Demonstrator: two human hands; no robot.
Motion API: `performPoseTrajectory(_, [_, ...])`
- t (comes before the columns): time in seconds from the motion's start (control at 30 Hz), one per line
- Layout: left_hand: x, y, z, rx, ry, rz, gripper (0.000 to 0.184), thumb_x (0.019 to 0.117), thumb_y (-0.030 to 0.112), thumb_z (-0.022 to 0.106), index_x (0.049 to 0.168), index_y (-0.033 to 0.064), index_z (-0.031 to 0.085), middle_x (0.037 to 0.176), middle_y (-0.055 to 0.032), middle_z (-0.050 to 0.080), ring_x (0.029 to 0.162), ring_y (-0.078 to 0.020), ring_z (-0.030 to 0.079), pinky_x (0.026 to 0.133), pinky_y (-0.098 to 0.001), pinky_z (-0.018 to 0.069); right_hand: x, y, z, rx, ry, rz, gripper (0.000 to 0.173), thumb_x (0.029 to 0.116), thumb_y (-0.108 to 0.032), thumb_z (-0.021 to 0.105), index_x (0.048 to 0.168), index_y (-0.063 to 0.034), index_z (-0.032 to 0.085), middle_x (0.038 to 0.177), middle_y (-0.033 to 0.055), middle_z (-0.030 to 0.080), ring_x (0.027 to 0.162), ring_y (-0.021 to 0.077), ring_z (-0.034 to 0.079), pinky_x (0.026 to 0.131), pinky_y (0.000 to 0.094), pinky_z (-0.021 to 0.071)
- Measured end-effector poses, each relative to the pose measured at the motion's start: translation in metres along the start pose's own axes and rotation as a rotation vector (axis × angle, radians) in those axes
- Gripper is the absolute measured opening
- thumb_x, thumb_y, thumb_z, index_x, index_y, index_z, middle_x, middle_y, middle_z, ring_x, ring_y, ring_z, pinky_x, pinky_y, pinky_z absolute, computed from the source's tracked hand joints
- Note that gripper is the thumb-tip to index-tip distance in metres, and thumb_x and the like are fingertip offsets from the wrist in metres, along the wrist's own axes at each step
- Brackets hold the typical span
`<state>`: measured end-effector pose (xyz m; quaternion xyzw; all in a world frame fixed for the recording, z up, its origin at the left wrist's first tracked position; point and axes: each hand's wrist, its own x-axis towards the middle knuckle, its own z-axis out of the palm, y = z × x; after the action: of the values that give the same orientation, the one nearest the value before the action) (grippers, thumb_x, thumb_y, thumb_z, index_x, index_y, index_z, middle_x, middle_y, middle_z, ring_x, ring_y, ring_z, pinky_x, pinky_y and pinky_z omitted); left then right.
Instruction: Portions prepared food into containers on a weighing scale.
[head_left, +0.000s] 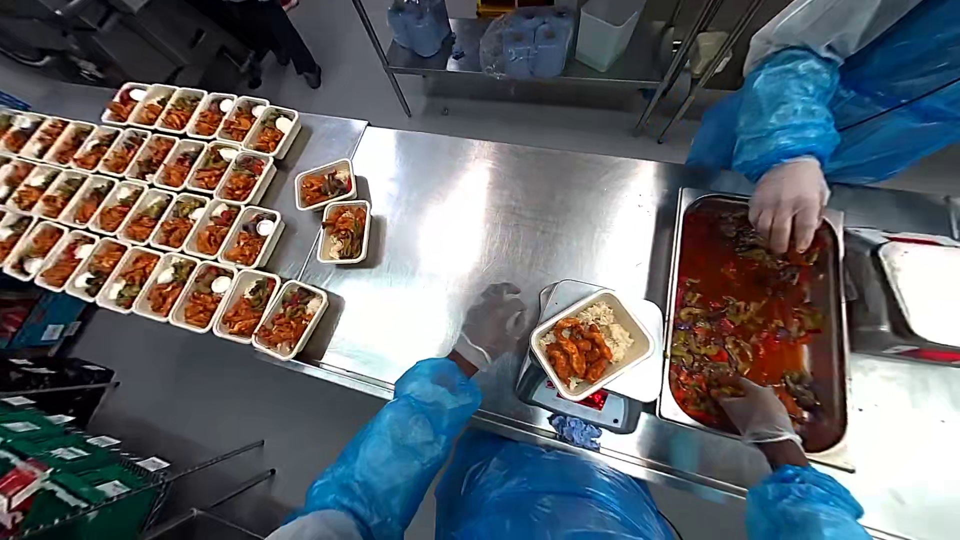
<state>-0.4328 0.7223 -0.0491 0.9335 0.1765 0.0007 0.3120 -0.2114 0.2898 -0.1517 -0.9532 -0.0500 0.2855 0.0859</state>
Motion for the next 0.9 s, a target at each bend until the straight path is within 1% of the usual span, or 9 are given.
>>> performPoseTrajectory(0.1, [-0.032, -0.025, 0.002, -0.031, 0.084, -0.14, 0.03, 0.0979, 0.03, 0.07, 0.084, 0.0037, 0.072, 0.097, -0.0123, 0.071, 0.099, -0.0306, 0.068, 0.088, -0.0532, 0.0565, -0.002, 0.002, 0.0, 0.01, 0.008, -0.009, 0.03, 0.0909, -0.017, 0.077, 0.119, -0.0081, 0.074, 0.118, 0.0273, 0.069, 0.115, 0.0484, 0.064, 0.097, 0.0707, 0.0465])
performPoseTrajectory(0.17, [-0.051, -0.047, 0.011, -0.054, 0.057, -0.261, 0.027, 0.0985, 0.027, 0.068, 0.085, 0.003, 0.07, 0.083, -0.0111, 0.068, 0.082, -0.0276, 0.067, 0.078, -0.0517, 0.0566, -0.002, -0.003, 0.003, 0.025, 0.033, -0.026, 0.033, 0.0886, -0.016, 0.079, 0.119, -0.0065, 0.073, 0.116, 0.0296, 0.069, 0.111, 0.0503, 0.064, 0.093, 0.0721, 0.0474])
performPoseTrajectory(0.2, [-0.059, -0.052, 0.014, -0.087, -0.009, -0.321, 0.02, 0.099, 0.025, 0.067, 0.099, 0.0052, 0.071, 0.085, -0.0101, 0.069, 0.081, -0.0257, 0.068, 0.077, -0.0504, 0.0574, -0.002, -0.003, 0.005, 0.031, 0.056, -0.027, 0.038, 0.0863, -0.016, 0.081, 0.122, -0.0056, 0.071, 0.117, 0.0318, 0.067, 0.11, 0.0521, 0.064, 0.091, 0.0732, 0.0481])
performPoseTrajectory(0.27, [-0.073, -0.041, 0.018, -0.208, -0.157, -0.407, 0.034, 0.1018, 0.02, 0.064, 0.135, 0.0133, 0.064, 0.1, -0.0109, 0.073, 0.087, -0.026, 0.071, 0.084, -0.0505, 0.0591, -0.002, 0.007, 0.003, 0.021, 0.091, 0.028, 0.05, 0.0823, -0.016, 0.083, 0.129, -0.006, 0.067, 0.123, 0.0335, 0.063, 0.113, 0.0524, 0.062, 0.091, 0.0729, 0.0491])
performPoseTrajectory(0.4, [-0.087, -0.014, 0.043, -0.516, -0.099, -0.464, 0.022, 0.1064, 0.019, 0.056, 0.117, 0.0043, 0.069, 0.102, -0.0115, 0.073, 0.088, -0.0227, 0.071, 0.084, -0.0458, 0.0594, -0.001, 0.031, -0.009, 0.022, 0.131, 0.111, 0.058, 0.0827, -0.019, 0.084, 0.134, -0.0024, 0.062, 0.125, 0.0337, 0.063, 0.116, 0.0532, 0.061, 0.094, 0.0732, 0.0472])
performPoseTrajectory(0.57, [-0.029, 0.0, 0.036, -0.26, 0.075, -0.308, 0.033, 0.1027, 0.014, 0.061, 0.135, 0.0173, 0.066, 0.137, -0.0144, 0.062, 0.122, -0.0304, 0.063, 0.1, -0.0519, 0.0542, 0.004, 0.008, -0.004, 0.034, 0.051, -0.036, 0.046, 0.0862, -0.02, 0.081, 0.127, -0.0057, 0.067, 0.117, 0.0304, 0.068, 0.111, 0.052, 0.064, 0.092, 0.0744, 0.0471])
performPoseTrajectory(0.63, [0.007, -0.017, 0.038, -0.148, 0.008, -0.12, 0.047, 0.0971, 0.006, 0.063, 0.138, 0.0304, 0.067, 0.149, -0.0158, 0.052, 0.136, -0.0349, 0.051, 0.109, -0.0532, 0.0479, 0.008, 0.006, -0.002, 0.039, 0.029, -0.039, 0.043, 0.0874, -0.02, 0.08, 0.128, -0.0095, 0.068, 0.118, 0.0285, 0.069, 0.112, 0.0509, 0.064, 0.093, 0.0744, 0.0466])
performPoseTrajectory(0.73, [0.041, -0.026, 0.03, -0.025, -0.162, 0.132, 0.062, 0.0893, 0.002, 0.072, 0.139, 0.0386, 0.064, 0.155, -0.0183, 0.046, 0.139, -0.0408, 0.046, 0.109, -0.058, 0.0452, 0.015, 0.009, -0.003, 0.036, 0.019, -0.009, 0.042, 0.09, -0.019, 0.076, 0.13, -0.0108, 0.067, 0.12, 0.0285, 0.068, 0.114, 0.0507, 0.063, 0.094, 0.0747, 0.0453])
performPoseTrajectory(0.9, [0.061, -0.018, 0.023, 0.112, -0.34, 0.265, 0.065, 0.0869, 0.002, 0.073, 0.141, 0.0376, 0.063, 0.156, -0.0205, 0.042, 0.138, -0.043, 0.046, 0.106, -0.0583, 0.0461, 0.01, 0.015, 0.0, 0.035, 0.032, 0.018, 0.04, 0.0899, -0.017, 0.076, 0.128, -0.0086, 0.069, 0.12, 0.0298, 0.068, 0.115, 0.0515, 0.063, 0.094, 0.0755, 0.0443])
